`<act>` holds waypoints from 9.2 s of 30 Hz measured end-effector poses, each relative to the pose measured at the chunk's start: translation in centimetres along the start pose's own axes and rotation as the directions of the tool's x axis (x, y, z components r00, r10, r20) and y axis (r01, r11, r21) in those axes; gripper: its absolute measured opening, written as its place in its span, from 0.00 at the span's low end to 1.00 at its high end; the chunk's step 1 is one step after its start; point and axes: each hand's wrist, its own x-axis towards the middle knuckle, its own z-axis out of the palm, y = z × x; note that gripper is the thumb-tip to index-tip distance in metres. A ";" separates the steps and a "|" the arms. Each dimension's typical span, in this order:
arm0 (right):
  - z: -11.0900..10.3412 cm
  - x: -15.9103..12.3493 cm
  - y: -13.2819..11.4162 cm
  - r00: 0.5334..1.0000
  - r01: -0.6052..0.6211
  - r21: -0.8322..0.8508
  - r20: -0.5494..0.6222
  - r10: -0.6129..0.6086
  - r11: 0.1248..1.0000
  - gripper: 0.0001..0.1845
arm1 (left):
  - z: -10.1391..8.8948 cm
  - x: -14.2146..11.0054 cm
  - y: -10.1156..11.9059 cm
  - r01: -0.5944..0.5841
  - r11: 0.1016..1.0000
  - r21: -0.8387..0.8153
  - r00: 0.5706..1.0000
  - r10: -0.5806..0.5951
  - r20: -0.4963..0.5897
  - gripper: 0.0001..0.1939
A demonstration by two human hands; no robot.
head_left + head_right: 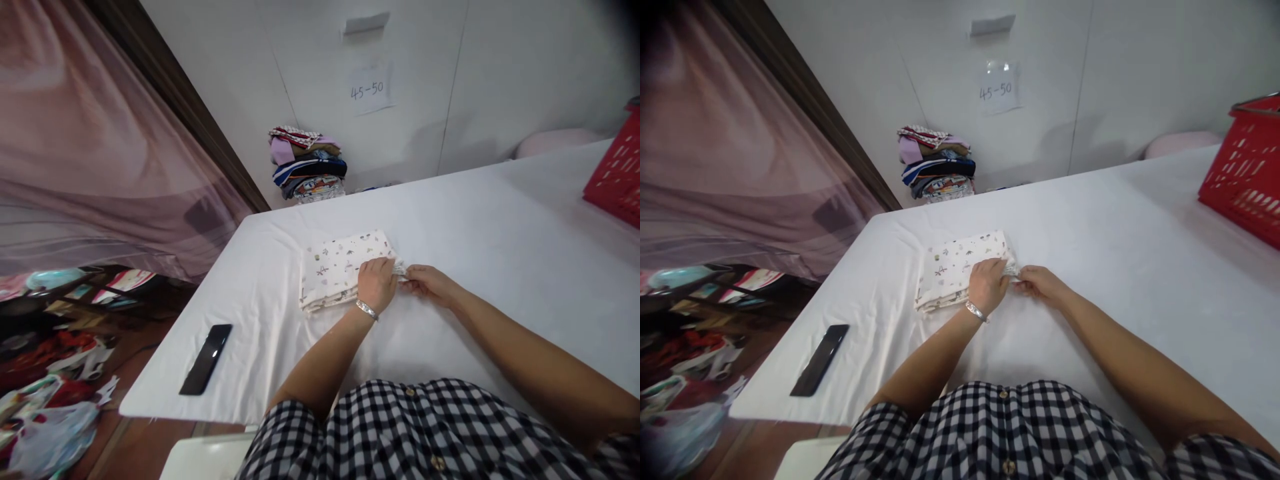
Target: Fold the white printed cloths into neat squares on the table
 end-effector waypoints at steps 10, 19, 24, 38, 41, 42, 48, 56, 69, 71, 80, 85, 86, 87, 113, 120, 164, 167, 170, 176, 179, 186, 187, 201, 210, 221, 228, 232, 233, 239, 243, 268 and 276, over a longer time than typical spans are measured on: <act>0.3 -0.3 0.9 0.990 0.073 0.260 0.101 -0.102 0.963 0.04 | 0.3 -1.0 0.4 -0.050 0.998 0.038 0.999 0.049 0.018 0.11; 1.0 -1.1 0.2 0.979 0.103 -0.203 -0.153 -0.135 0.974 0.32 | 0.4 -1.3 1.5 -0.082 0.995 0.064 0.986 0.072 0.149 0.10; 1.0 -0.9 0.4 0.972 0.085 -0.232 -0.193 -0.131 0.969 0.30 | 0.2 -2.4 1.2 -0.073 0.997 0.012 0.988 0.070 0.141 0.16; 0.2 -0.3 1.2 0.975 0.040 -0.257 -0.201 -0.094 0.966 0.24 | -3.9 -10.2 -8.5 0.181 0.977 0.115 0.974 -0.194 0.116 0.23; 0.0 -0.4 1.4 0.977 0.045 -0.293 -0.185 -0.103 0.955 0.26 | -5.2 -11.6 -10.4 0.276 0.952 0.135 0.947 -0.293 0.130 0.24; 0.0 -0.4 1.4 0.978 0.043 -0.304 -0.183 -0.102 0.952 0.26 | -5.6 -12.1 -10.9 0.318 0.938 0.136 0.934 -0.335 0.128 0.24; -0.1 -0.3 1.4 0.984 0.004 -0.319 -0.170 -0.061 0.948 0.27 | -7.2 -13.4 -12.6 0.706 0.708 -0.030 0.705 -0.698 0.128 0.30; -0.3 -0.3 1.3 0.993 0.021 -0.293 -0.105 -0.055 0.956 0.29 | -6.8 -12.3 -11.9 0.793 0.488 -0.365 0.585 -0.776 0.233 0.32; -0.2 -0.4 0.7 0.993 0.019 -0.305 -0.102 -0.052 0.952 0.29 | -7.1 -11.7 -13.3 0.816 0.452 -0.360 0.554 -0.789 0.266 0.30; -0.1 -0.3 0.4 0.989 0.046 -0.323 -0.119 -0.089 0.945 0.28 | -7.3 -11.8 -13.9 0.772 0.455 -0.443 0.592 -0.768 0.242 0.31; 0.6 -0.7 1.0 0.995 -0.033 -0.414 -0.099 -0.009 0.910 0.28 | -7.3 -14.3 -14.3 0.678 0.119 -0.725 0.561 -0.721 0.407 0.40; 1.0 -1.1 0.9 0.995 -0.045 -0.457 -0.103 -0.003 0.888 0.33 | -8.5 -13.5 -14.5 0.681 -0.178 -0.710 0.440 -0.676 0.591 0.40; 1.0 -1.0 0.9 0.995 -0.047 -0.456 -0.101 0.001 0.889 0.33 | -8.5 -13.2 -14.5 0.703 -0.178 -0.688 0.406 -0.694 0.594 0.38; 1.0 -1.0 0.9 0.995 -0.042 -0.451 -0.096 -0.001 0.892 0.34 | -8.3 -13.0 -14.6 0.727 -0.148 -0.670 0.385 -0.721 0.576 0.36; -4.7 -0.5 -1.0 0.982 -0.130 -0.597 -0.185 0.021 0.791 0.40 | -5.5 -9.1 -9.1 0.288 0.958 0.020 0.950 -0.288 0.120 0.29; -4.9 -1.0 -0.3 0.955 -0.015 -0.882 -0.153 -0.256 0.471 0.35 | -3.7 -10.1 -8.8 0.227 0.972 0.061 0.919 -0.234 0.317 0.27; 2.5 9.5 -0.8 0.862 0.146 -0.945 0.267 -0.430 -0.294 0.36 | -0.7 -2.8 -13.0 0.460 0.859 0.224 0.812 -0.509 0.285 0.37; 2.8 9.5 -1.3 0.874 0.150 -0.950 0.257 -0.411 -0.274 0.36 | -0.4 -3.2 -13.2 0.448 0.867 0.220 0.822 -0.495 0.280 0.37; 3.1 10.1 -2.3 0.889 0.143 -0.956 0.237 -0.391 -0.255 0.38 | -0.4 -3.0 -13.2 0.434 0.877 0.208 0.838 -0.477 0.264 0.37; 2.0 12.3 -2.8 0.871 0.175 -0.950 0.272 -0.410 -0.258 0.41 | -0.3 -3.1 -13.2 0.420 0.886 0.199 0.856 -0.459 0.239 0.36; 1.5 12.7 -2.5 0.879 0.172 -0.954 0.261 -0.399 -0.244 0.41 | -0.3 -3.2 -13.2 0.417 0.889 0.188 0.860 -0.453 0.236 0.36; 3.0 10.0 -4.4 0.910 0.188 -0.963 0.244 -0.334 -0.192 0.38 | -2.0 -2.4 -12.9 0.458 0.877 0.145 0.827 -0.480 0.292 0.37; 3.2 9.1 -4.3 0.891 0.226 -0.952 0.287 -0.352 -0.204 0.37 | -2.4 -2.7 -12.5 0.445 0.884 0.141 0.844 -0.467 0.264 0.37; 2.0 3.6 0.2 0.828 0.451 -0.876 0.482 -0.287 -0.170 0.34 | -3.0 -8.3 -8.4 0.215 0.976 0.044 0.927 -0.218 0.304 0.30; 0.3 0.1 0.3 0.606 0.731 -0.678 0.698 -0.382 -0.079 0.23 | -4.1 -9.4 -5.6 -0.003 0.994 -0.111 0.986 0.021 0.166 0.16; -0.1 -1.0 1.0 0.507 0.707 -0.658 0.726 -0.464 -0.259 0.18 | -3.5 -9.9 -5.1 -0.026 1.000 0.015 0.978 0.022 0.209 0.18; -1.0 -1.1 2.6 0.460 0.734 -0.631 0.733 -0.501 -0.250 0.16 | -3.8 -11.2 -4.9 -0.049 0.998 0.045 0.980 0.039 0.196 0.15; -1.5 -1.5 3.4 0.473 0.734 -0.661 0.664 -0.580 -0.158 0.15 | -4.3 -12.5 -5.2 0.030 0.997 0.077 0.988 -0.041 0.146 0.14; -1.6 -1.5 3.6 0.484 0.727 -0.675 0.634 -0.604 -0.126 0.14 | -4.4 -12.8 -5.3 0.055 0.995 0.083 0.989 -0.065 0.130 0.14; -2.3 -1.1 4.7 0.494 0.730 -0.683 0.551 -0.672 -0.023 0.12 | -4.6 -14.3 -5.5 0.093 0.996 -0.003 0.994 -0.093 0.057 0.12; -2.9 -0.6 5.3 0.438 0.758 -0.649 0.582 -0.685 -0.067 0.13 | -5.2 -13.1 -6.4 0.145 0.977 -0.158 0.988 -0.151 -0.029 0.14; 0.7 4.9 -0.1 0.840 0.298 -0.947 0.320 -0.438 -0.120 0.31 | -2.4 -8.3 -8.3 0.315 0.948 0.049 0.916 -0.317 0.245 0.28; -1.0 6.5 -1.7 0.921 0.214 -0.913 0.070 -0.383 0.347 0.32 | -3.3 -6.1 -12.5 0.607 0.781 -0.147 0.794 -0.605 0.065 0.25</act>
